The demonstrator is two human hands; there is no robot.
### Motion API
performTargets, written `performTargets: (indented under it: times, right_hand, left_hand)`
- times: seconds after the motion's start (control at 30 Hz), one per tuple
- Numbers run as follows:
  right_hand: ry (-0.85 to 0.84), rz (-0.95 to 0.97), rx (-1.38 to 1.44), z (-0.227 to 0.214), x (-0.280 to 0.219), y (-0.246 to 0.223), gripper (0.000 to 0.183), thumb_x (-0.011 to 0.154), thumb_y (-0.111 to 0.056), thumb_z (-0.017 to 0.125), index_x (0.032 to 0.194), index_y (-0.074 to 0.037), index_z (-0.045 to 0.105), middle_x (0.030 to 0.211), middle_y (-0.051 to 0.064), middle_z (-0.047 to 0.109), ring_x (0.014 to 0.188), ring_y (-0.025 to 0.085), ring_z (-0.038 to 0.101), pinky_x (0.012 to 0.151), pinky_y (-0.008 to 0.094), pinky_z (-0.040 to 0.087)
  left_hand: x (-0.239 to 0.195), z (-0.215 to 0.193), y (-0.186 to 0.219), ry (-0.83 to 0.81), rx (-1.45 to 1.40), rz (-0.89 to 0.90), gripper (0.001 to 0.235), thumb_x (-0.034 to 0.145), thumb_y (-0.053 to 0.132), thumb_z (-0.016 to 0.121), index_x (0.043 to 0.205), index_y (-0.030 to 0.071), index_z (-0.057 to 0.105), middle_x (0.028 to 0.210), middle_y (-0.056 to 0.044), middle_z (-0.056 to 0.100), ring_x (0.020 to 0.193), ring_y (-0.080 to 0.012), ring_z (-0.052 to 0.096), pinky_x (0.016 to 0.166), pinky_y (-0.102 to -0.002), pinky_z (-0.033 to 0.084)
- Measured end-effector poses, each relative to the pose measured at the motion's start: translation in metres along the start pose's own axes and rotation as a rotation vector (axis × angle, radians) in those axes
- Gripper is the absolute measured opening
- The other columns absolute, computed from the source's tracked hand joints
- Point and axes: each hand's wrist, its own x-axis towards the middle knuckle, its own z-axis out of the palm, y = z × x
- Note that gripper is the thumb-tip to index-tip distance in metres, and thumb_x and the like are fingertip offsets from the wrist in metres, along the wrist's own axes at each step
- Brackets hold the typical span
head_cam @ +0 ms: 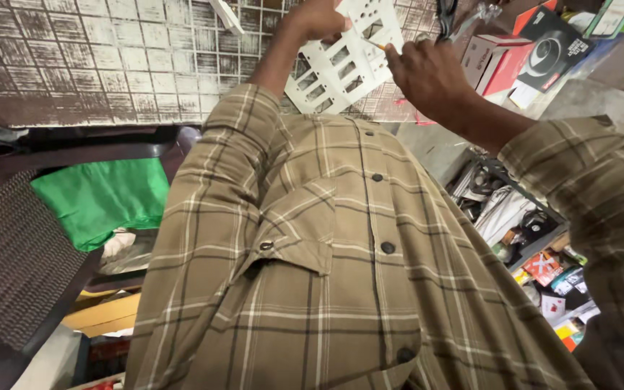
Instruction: The person uses a screwdriver to manipulate and assemble components on a white plastic electrical switchboard. They repeatedly insert and remove small white plastic pieces into the board's slots while working at a cluttered table.
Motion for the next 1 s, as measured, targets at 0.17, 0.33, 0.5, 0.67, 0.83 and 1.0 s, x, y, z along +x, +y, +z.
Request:
performTargets:
  times: [0.17,0.33,0.5,0.67,0.83,1.0]
  right_hand:
    - [-0.239,-0.016,-0.062,0.001,0.007,-0.013,0.061,0.091,-0.01,0.062,0.15,0.003,0.054,0.091,0.015,0.066,0.07,0.022,0.065,0.051,0.033,0.051]
    - [-0.145,0.144,0.153,0.014,0.014,-0.029,0.051,0.095,-0.009,0.062,0.144,0.003,0.058,0.086,0.02,0.066,0.059,0.028,0.065,0.045,0.039,0.049]
    - [-0.145,0.431,0.563,0.038,0.025,-0.025,0.026,0.103,-0.007,0.061,0.127,-0.003,0.071,0.079,0.021,0.069,0.062,0.032,0.066,0.056,0.045,0.05]
    - [-0.312,0.959,1.584,0.029,0.039,0.007,0.031,0.103,-0.02,0.069,0.126,-0.001,0.073,0.084,0.021,0.072,0.056,0.017,0.052,0.052,0.039,0.039]
    - [-0.134,0.766,1.237,0.0,0.016,-0.002,0.032,0.101,-0.021,0.066,0.127,-0.002,0.068,0.086,0.019,0.075,0.072,0.023,0.073,0.063,0.038,0.056]
    - [0.002,0.811,1.039,0.003,-0.009,-0.027,0.029,0.101,-0.023,0.066,0.126,-0.01,0.071,0.096,0.021,0.075,0.088,0.037,0.072,0.079,0.048,0.054]
  left_hand:
    - [0.005,0.01,-0.017,-0.125,-0.146,-0.082,0.041,0.098,0.038,0.06,0.117,0.004,0.074,0.103,-0.009,0.078,0.088,-0.0178,0.075,0.078,-0.037,0.059]
    - [0.026,0.016,-0.035,-0.245,-0.263,-0.024,0.042,0.097,0.04,0.06,0.119,0.006,0.072,0.109,-0.008,0.077,0.093,-0.0175,0.073,0.082,-0.035,0.058]
    - [0.032,0.022,-0.048,-0.188,-0.185,-0.153,0.045,0.097,0.042,0.059,0.123,0.007,0.07,0.111,-0.008,0.076,0.094,-0.0184,0.071,0.081,-0.036,0.056]
    - [0.018,0.018,-0.044,-0.163,-0.146,-0.155,0.045,0.1,0.043,0.057,0.123,0.008,0.071,0.112,-0.007,0.076,0.097,-0.0182,0.071,0.084,-0.036,0.055]
    - [-0.081,-0.016,0.073,0.159,-0.413,0.133,0.039,0.098,0.031,0.065,0.125,0.003,0.068,0.109,-0.012,0.077,0.096,-0.0223,0.073,0.085,-0.039,0.059]
    - [-0.287,-0.056,0.215,0.852,-0.621,0.807,0.037,0.098,0.017,0.072,0.129,-0.001,0.064,0.108,-0.018,0.076,0.097,-0.0271,0.075,0.085,-0.041,0.064]
